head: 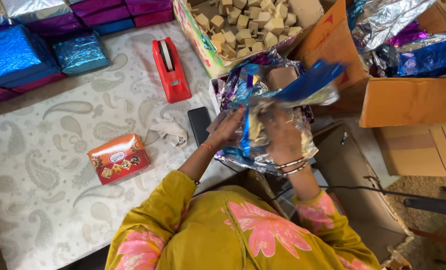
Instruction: The recorder is wrapping small gift boxes in foil and decorative paper at a workshop table.
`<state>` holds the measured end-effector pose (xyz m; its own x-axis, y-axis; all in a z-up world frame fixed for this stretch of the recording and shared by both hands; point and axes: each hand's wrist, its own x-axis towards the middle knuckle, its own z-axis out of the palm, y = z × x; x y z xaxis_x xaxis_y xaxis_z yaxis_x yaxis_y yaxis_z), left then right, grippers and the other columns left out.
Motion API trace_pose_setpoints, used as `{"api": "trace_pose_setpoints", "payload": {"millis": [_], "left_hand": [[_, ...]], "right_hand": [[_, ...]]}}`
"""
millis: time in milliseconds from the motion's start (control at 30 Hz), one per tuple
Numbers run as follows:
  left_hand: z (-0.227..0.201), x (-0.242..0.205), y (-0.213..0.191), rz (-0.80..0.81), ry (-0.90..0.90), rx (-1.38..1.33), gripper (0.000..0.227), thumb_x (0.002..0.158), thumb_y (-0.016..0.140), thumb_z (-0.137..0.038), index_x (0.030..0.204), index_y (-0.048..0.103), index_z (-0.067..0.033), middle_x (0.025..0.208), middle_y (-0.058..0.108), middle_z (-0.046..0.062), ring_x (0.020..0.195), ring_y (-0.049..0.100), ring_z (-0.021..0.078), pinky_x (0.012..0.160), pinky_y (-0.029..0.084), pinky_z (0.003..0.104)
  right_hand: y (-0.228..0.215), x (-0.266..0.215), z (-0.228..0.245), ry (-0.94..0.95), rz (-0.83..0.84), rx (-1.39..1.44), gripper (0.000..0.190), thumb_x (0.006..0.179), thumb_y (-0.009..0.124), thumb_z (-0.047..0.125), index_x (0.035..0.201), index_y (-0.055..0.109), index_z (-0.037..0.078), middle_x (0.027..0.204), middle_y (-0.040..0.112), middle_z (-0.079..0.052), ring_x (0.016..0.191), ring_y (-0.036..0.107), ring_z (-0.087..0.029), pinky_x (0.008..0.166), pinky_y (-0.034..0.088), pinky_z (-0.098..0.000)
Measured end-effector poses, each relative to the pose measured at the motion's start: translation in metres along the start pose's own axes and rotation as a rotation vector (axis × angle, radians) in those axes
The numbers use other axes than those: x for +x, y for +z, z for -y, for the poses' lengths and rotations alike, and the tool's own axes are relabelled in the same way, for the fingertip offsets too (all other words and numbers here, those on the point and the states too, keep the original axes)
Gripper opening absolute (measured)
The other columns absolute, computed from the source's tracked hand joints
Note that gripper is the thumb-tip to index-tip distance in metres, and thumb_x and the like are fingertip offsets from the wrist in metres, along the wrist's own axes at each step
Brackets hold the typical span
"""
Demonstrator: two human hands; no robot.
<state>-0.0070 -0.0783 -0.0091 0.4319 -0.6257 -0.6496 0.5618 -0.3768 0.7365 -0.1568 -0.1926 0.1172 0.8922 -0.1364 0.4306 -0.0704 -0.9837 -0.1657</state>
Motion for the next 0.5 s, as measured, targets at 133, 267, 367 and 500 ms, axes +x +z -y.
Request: {"api": "trace_pose_setpoints", "payload": {"millis": [133,267,367,500], "left_hand": [[0.023,0.017,-0.019,0.142,0.241,-0.422,0.086,0.092,0.060,-0.069,0.148,0.057,-0.0043,0.130,0.067,0.015,0.108,0.069,0.0248,0.093,0.060,0.046],[0.001,-0.029,-0.026,0.305,0.225,-0.518,0.088,0.089,0.057,-0.075,0.144,0.059,-0.0064,0.132,0.070,0.015,0.115,0.070,0.0241,0.099,0.057,0.041],[-0.012,-0.056,-0.026,0.269,0.436,-0.210,0.077,0.089,0.063,-0.064,0.148,0.055,-0.0157,0.134,0.068,0.016,0.120,0.065,0.0231,0.104,0.049,0.037],[-0.018,-0.067,-0.021,-0.060,0.749,0.505,0.067,0.078,0.077,-0.040,0.139,0.062,-0.0174,0.129,0.070,0.016,0.115,0.062,0.0207,0.097,0.047,0.036]], "right_hand": [[0.028,-0.009,0.005,0.001,0.257,0.002,0.066,0.064,0.071,-0.004,0.128,0.067,0.013,0.143,0.054,-0.014,0.126,0.058,-0.035,0.091,0.055,-0.0450],[0.040,-0.008,0.003,-0.027,0.305,-0.028,0.070,0.055,0.082,0.010,0.124,0.067,0.013,0.137,0.054,-0.015,0.127,0.052,-0.036,0.102,0.045,-0.0508],[0.046,-0.008,0.004,0.019,0.392,0.016,0.073,0.053,0.087,0.018,0.122,0.066,0.011,0.132,0.055,-0.016,0.125,0.051,-0.037,0.104,0.042,-0.0525],[0.060,-0.012,0.001,0.032,0.507,-0.057,0.068,0.058,0.088,0.019,0.121,0.064,0.010,0.132,0.054,-0.014,0.128,0.052,-0.036,0.104,0.045,-0.0517]]}}
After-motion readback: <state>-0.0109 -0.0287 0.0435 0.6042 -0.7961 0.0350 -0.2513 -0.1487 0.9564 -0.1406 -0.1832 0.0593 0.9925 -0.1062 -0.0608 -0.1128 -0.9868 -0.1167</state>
